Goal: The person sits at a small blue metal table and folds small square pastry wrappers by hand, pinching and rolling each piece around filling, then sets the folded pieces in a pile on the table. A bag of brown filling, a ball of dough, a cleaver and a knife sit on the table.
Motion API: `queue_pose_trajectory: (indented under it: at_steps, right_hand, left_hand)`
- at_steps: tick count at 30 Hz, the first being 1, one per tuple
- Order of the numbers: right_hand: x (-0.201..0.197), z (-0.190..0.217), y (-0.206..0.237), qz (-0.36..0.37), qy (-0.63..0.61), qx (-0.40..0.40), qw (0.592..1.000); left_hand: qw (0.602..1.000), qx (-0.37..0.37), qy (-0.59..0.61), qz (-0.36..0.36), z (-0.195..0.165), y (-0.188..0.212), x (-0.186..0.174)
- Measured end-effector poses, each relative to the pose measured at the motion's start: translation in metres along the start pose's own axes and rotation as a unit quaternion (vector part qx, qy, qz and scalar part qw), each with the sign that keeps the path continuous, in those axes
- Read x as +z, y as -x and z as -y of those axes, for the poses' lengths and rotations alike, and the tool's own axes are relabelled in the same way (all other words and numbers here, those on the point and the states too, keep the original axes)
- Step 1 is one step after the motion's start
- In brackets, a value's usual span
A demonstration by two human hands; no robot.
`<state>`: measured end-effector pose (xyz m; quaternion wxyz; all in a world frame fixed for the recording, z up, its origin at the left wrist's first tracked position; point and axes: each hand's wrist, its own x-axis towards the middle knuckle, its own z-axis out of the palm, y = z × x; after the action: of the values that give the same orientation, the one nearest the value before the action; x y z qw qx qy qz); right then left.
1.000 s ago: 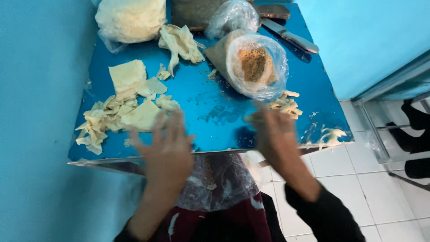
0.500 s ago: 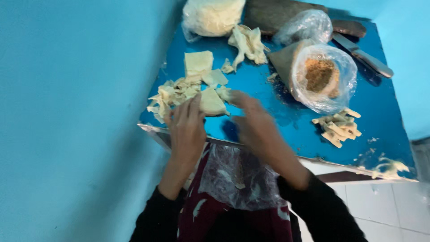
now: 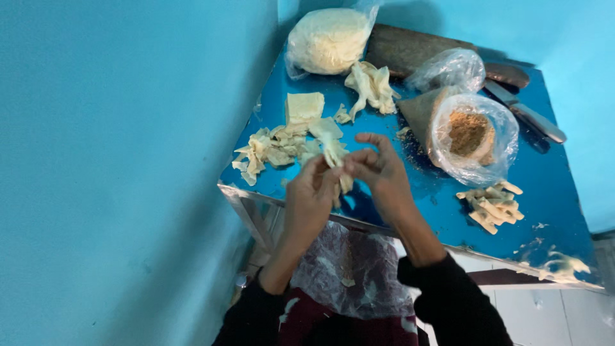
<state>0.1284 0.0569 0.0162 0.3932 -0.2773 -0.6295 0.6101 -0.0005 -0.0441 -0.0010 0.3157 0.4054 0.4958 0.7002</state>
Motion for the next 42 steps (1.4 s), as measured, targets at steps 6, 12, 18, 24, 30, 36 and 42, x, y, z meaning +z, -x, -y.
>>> queue_pose_trajectory:
  at_steps: [6, 12, 18, 24, 30, 36, 42]
  right_hand:
    - [-0.02, 0.011, 0.038, -0.055, 0.047, -0.004, 0.997]
    - [-0.03, 0.005, 0.057, -0.068, 0.054, -0.06, 0.994]
    - [-0.039, 0.016, 0.054, -0.091, 0.081, -0.114, 0.986]
    - [-0.032, 0.029, 0.06, -0.059, 0.063, -0.069, 0.994]
    - [-0.009, 0.034, 0.081, -0.073, 0.352, -0.158, 0.92]
    - [-0.02, 0.025, 0.087, -0.05, 0.399, -0.216, 0.89]
    - [-0.033, 0.001, 0.092, -0.063, 0.411, -0.265, 0.87]
  left_hand:
    - [0.997, 0.019, -0.069, 0.008, 0.006, 0.016, 0.028]
    - [0.99, -0.003, 0.136, 0.041, 0.02, 0.022, 0.045]
    - [0.984, 0.004, 0.177, -0.021, 0.04, 0.027, 0.049]
    - [0.972, -0.017, 0.234, -0.001, 0.037, 0.023, 0.054]
    - [0.942, -0.029, 0.32, 0.094, 0.015, 0.039, 0.071]
    - [0.937, -0.048, 0.327, 0.111, 0.0, 0.037, 0.068]
    - [0.937, -0.053, 0.324, 0.12, -0.01, 0.037, 0.07]
